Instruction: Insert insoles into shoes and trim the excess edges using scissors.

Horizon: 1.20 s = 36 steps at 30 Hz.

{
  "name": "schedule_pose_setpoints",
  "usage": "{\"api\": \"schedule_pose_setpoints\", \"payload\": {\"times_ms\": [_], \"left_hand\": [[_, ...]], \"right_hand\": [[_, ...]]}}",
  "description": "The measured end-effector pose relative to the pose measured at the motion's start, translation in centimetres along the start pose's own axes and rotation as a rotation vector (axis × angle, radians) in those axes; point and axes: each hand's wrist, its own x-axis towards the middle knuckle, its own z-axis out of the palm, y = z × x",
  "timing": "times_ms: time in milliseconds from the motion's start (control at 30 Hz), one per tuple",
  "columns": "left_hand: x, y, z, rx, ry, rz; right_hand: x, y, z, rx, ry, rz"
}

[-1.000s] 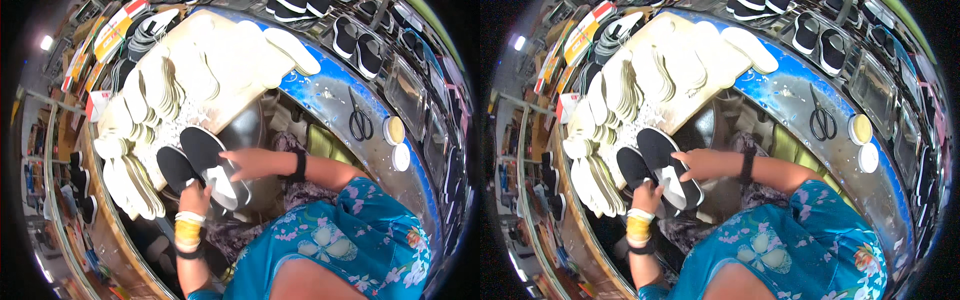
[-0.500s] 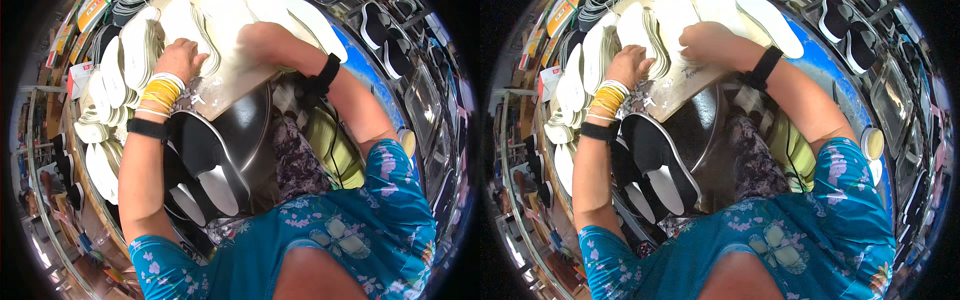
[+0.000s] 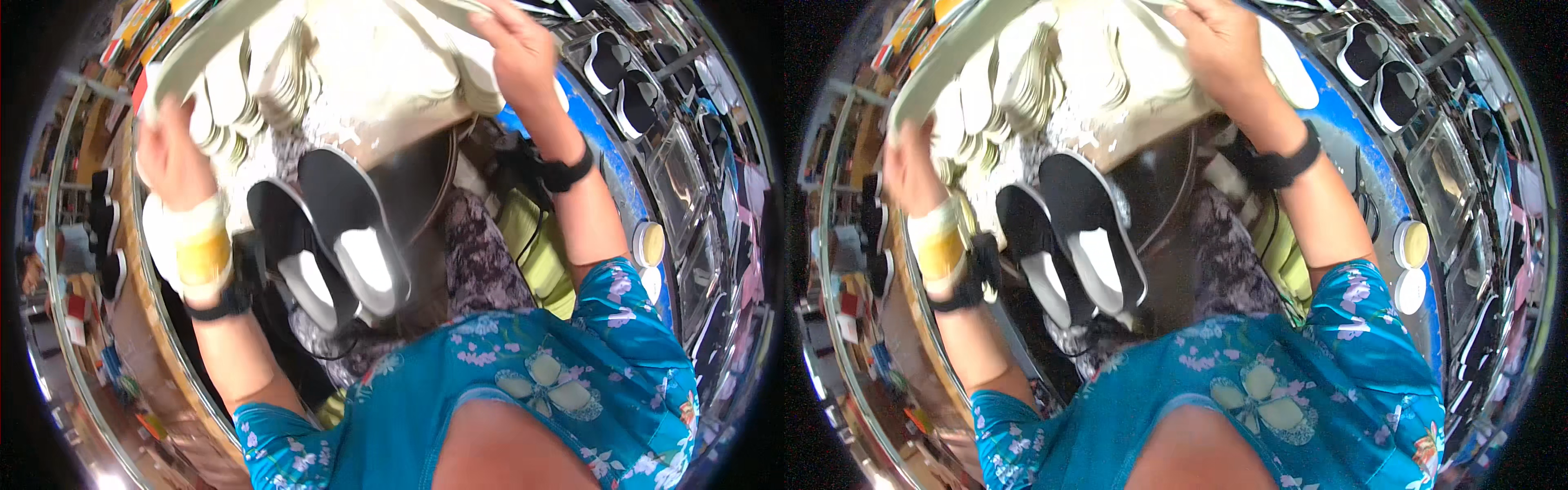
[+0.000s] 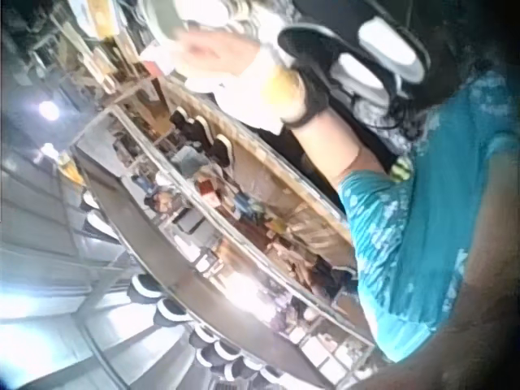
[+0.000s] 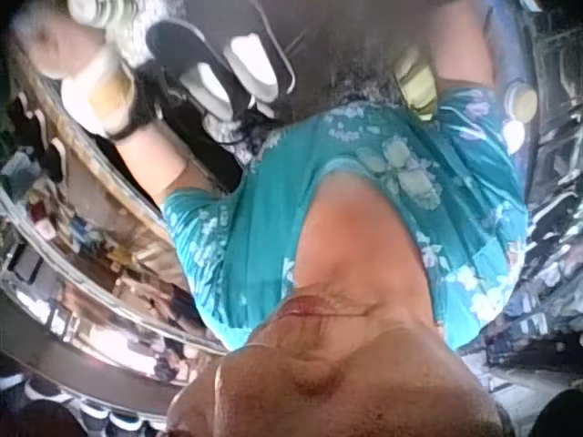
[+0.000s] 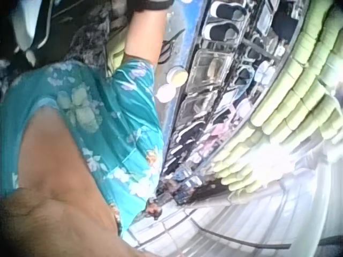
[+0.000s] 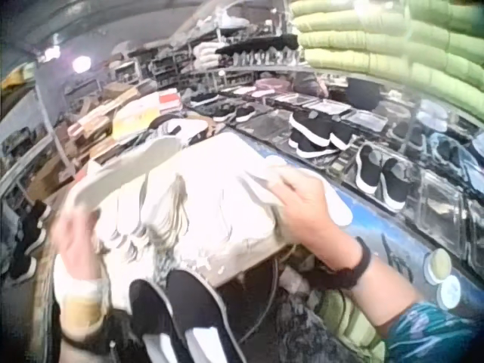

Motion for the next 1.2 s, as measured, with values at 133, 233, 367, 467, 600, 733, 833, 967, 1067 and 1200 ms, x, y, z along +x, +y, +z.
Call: {"api": "schedule_pose_setpoints", "payload": {"times_ms": [133, 233, 367, 467, 600, 733, 833, 967, 1067, 1200], "left_hand": [[-14.5, 5.6, -8.2, 0.519, -0.101, 0.179], [-24.4, 6.2, -11.2, 0.394, -0.29, -0.047], [-27.2, 5.1, -10.0, 0.545, -0.5, -0.102], [-24.8, 2.6, -7.5, 0.698, -0.308, -0.134], [-22.0, -2.1, -5.9, 0.741, -0.356, -0.335], [-21.6, -5.0, -7.5, 0.509, -0.312, -0.226], [-23.5, -6.9, -7.6, 0.032, -0.087, -0.411], [-25.0, -8.8, -6.6, 0.249, 0.048, -0.287], [-24.5, -8.4, -6.5, 0.399, -0.136, -0.456], [-24.5, -8.9, -9.3, 0.101, -0.176, -0.596]], "right_hand": [[-8.7, -6.5, 0.0, -0.339, -0.303, -0.563], [-15.6, -7.0, 1.4, -0.119, -0.617, -0.608], [-19.8, -6.7, 3.8, -0.24, -0.97, -0.532], [-19.7, -6.5, 8.1, -0.352, -0.887, -0.309], [-19.8, -5.2, 12.8, -0.622, -0.656, -0.117], [-19.2, -4.5, 12.0, -0.45, -0.639, 0.219], [-19.3, -3.8, 11.8, -0.386, -0.646, 0.249], [-19.7, -4.3, 12.0, -0.501, -0.525, 0.077], [-19.7, -3.9, 11.7, -0.548, -0.448, -0.016], [-18.3, -4.6, 10.0, -0.479, -0.437, 0.013]]}}
